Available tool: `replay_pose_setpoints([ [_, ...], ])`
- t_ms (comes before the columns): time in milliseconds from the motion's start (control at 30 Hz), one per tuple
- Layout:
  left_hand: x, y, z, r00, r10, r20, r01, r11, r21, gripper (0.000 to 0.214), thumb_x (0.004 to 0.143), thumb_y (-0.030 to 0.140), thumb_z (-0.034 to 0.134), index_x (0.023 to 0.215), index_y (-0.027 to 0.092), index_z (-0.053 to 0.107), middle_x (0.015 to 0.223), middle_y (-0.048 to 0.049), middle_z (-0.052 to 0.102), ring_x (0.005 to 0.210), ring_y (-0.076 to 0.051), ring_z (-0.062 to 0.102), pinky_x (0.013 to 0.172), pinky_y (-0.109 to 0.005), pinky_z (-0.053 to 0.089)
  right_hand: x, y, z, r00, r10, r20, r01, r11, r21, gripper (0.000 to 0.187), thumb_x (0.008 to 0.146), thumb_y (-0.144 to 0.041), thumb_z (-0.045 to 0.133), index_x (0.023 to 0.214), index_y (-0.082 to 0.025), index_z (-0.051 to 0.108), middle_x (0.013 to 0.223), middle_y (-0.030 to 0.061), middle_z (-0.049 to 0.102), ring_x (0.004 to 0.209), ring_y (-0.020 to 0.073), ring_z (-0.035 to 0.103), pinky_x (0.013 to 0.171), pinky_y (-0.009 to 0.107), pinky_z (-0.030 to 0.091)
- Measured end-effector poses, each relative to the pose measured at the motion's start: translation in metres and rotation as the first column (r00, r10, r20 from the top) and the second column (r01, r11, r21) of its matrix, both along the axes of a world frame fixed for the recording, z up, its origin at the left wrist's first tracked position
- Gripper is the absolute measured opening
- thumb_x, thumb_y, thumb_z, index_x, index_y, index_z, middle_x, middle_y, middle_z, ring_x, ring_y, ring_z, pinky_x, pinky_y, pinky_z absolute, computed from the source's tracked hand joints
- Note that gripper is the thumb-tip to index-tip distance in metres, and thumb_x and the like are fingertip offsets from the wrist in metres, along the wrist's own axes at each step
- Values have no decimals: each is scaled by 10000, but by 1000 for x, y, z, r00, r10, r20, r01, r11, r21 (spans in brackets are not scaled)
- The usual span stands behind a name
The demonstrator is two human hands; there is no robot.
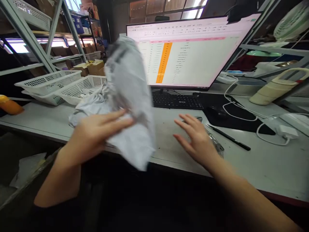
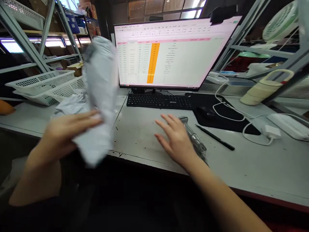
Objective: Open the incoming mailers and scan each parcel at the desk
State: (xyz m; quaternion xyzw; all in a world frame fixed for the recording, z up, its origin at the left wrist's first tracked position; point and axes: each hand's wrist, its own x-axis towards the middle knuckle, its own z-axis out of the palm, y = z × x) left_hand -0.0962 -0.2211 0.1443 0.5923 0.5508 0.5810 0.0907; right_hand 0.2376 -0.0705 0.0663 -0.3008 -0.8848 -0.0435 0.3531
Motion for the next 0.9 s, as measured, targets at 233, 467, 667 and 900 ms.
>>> replay_pose_setpoints([
  [233,51,2,-63,308,-705,-639,286,709,-645,659,839,117,618,1455,300,474,1539,-69,462,1420,-323,421,1118,-484,391,82,52,-7,920,-380,99,390,851,-353,788,859,-536,608,1545,-231,371,1368,227,569,1261,454,540,1052,639,421],
  [467,36,8,-68,579,-534,-616,246,835,-493,435,982,309,534,1415,272,520,1383,-86,610,1277,-259,569,1086,-441,440,85,64,-17,929,-368,-28,102,327,-939,962,789,-469,690,1592,-251,207,1142,143,705,822,272,720,700,413,618],
  [667,55,31,-100,468,-430,-772,86,892,-444,866,812,560,706,1524,214,357,1621,-132,301,1497,-399,226,1180,-670,200,74,66,4,911,-405,-83,-3,194,-981,820,780,-391,688,1520,-298,347,1222,132,687,585,165,649,492,297,566],
  [900,83,29,-118,460,-470,-753,68,864,-498,910,779,632,680,1533,247,344,1650,-100,235,1493,-460,154,1148,-734,175,43,18,63,995,-58,-87,-67,283,-957,872,801,-472,678,1569,-317,296,1052,93,723,560,169,633,414,277,523],
])
